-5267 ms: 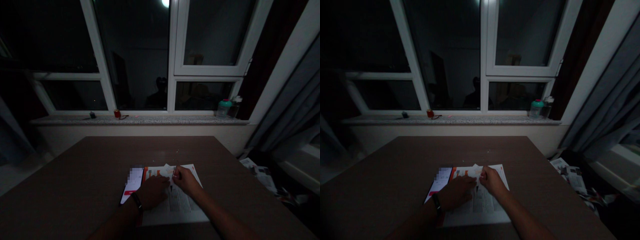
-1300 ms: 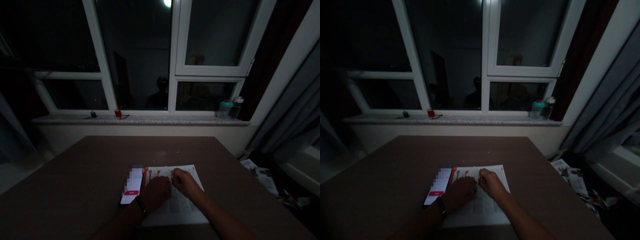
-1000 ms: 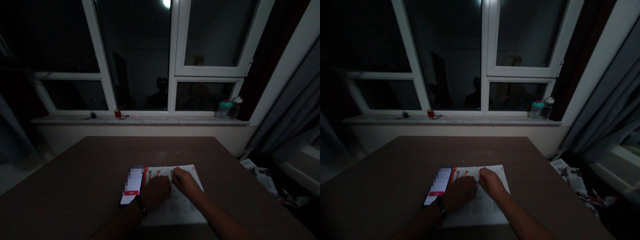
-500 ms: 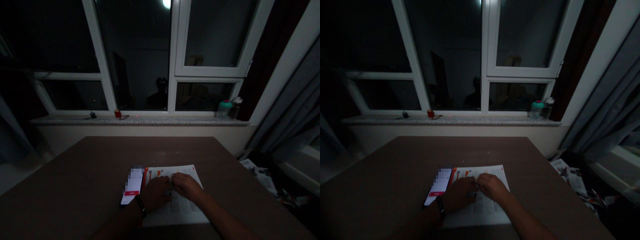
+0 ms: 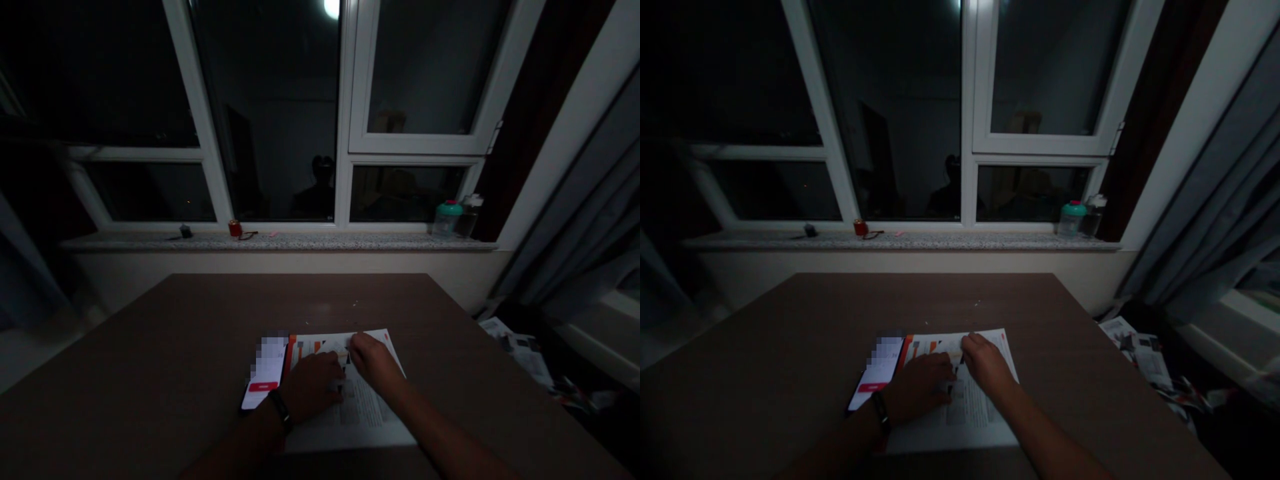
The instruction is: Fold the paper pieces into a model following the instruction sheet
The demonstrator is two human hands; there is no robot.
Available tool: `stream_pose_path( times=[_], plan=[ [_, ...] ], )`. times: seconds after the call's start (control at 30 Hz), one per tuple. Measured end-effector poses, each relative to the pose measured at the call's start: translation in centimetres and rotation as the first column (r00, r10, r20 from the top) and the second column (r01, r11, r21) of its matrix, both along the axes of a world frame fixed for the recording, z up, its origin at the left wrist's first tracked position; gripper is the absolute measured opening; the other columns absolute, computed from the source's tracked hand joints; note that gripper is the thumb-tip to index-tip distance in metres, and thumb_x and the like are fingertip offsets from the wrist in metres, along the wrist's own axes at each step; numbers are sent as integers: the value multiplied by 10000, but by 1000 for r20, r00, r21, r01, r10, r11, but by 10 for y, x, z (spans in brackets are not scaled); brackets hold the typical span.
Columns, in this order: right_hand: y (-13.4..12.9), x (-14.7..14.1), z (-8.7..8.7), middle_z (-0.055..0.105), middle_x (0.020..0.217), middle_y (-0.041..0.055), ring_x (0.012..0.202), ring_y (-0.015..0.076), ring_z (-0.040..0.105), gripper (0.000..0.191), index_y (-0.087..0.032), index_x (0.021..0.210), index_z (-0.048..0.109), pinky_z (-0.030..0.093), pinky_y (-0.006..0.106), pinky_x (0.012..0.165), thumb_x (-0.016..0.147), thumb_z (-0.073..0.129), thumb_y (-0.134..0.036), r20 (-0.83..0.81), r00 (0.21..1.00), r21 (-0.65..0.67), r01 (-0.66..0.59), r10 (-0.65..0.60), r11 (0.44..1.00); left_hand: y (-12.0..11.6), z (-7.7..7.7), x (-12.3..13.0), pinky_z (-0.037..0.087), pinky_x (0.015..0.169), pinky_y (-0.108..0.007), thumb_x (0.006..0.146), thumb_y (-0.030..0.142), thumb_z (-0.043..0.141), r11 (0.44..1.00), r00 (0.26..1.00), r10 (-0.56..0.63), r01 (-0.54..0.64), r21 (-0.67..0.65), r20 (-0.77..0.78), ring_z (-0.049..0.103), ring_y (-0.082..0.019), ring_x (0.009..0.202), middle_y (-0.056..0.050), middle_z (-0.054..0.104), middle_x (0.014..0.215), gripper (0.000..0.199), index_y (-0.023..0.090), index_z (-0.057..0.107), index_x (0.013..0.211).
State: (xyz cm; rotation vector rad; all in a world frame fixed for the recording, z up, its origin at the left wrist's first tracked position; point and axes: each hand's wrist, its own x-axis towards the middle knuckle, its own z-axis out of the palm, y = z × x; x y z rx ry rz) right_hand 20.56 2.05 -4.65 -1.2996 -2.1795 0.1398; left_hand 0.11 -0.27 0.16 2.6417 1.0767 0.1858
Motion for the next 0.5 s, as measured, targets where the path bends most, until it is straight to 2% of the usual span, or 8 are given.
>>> stream_pose_path(
  times=[0.1, 0.2, 0.33, 0.5],
  plan=[
    [2, 5, -3, 567, 730, 2, 662, 148, 537, 138, -209, 765, 480, 363, 236, 619, 894, 464, -162, -173, 982, -16, 78, -79, 997, 1, -2, -1, 445, 863, -344, 813, 354, 724, 1000, 1000, 10, -9, -15, 18, 577, -230, 1030, -14, 608, 1159, 341, 255, 628, 1125],
    [2, 7, -4, 560, 674, -15, 602, 135, 524, 123, -208, 760, 484, 350, 226, 580, 881, 500, -201, -289, 952, -56, 91, -104, 994, 1, -1, 0, 436, 906, -353, 791, 318, 737, 999, 999, 13, -12, -36, 32, 561, -240, 1079, -31, 597, 1191, 387, 234, 615, 1149],
    [-1, 6, 0, 561, 660, -20, 601, 133, 525, 80, -203, 766, 517, 345, 218, 567, 841, 543, -197, -316, 947, -119, 23, -59, 993, 0, 2, 0, 416, 955, -367, 781, 300, 736, 999, 998, 26, -24, -37, 51, 530, -257, 1142, -46, 587, 1214, 395, 232, 611, 1149],
    [-5, 4, 3, 564, 702, -22, 635, 127, 526, 93, -205, 746, 508, 357, 213, 594, 803, 557, -151, -300, 952, -127, -101, 59, 987, -1, 0, -1, 420, 955, -380, 771, 329, 754, 998, 998, 42, -40, -42, 42, 534, -261, 1135, -52, 577, 1235, 444, 231, 587, 1170]
  ],
)
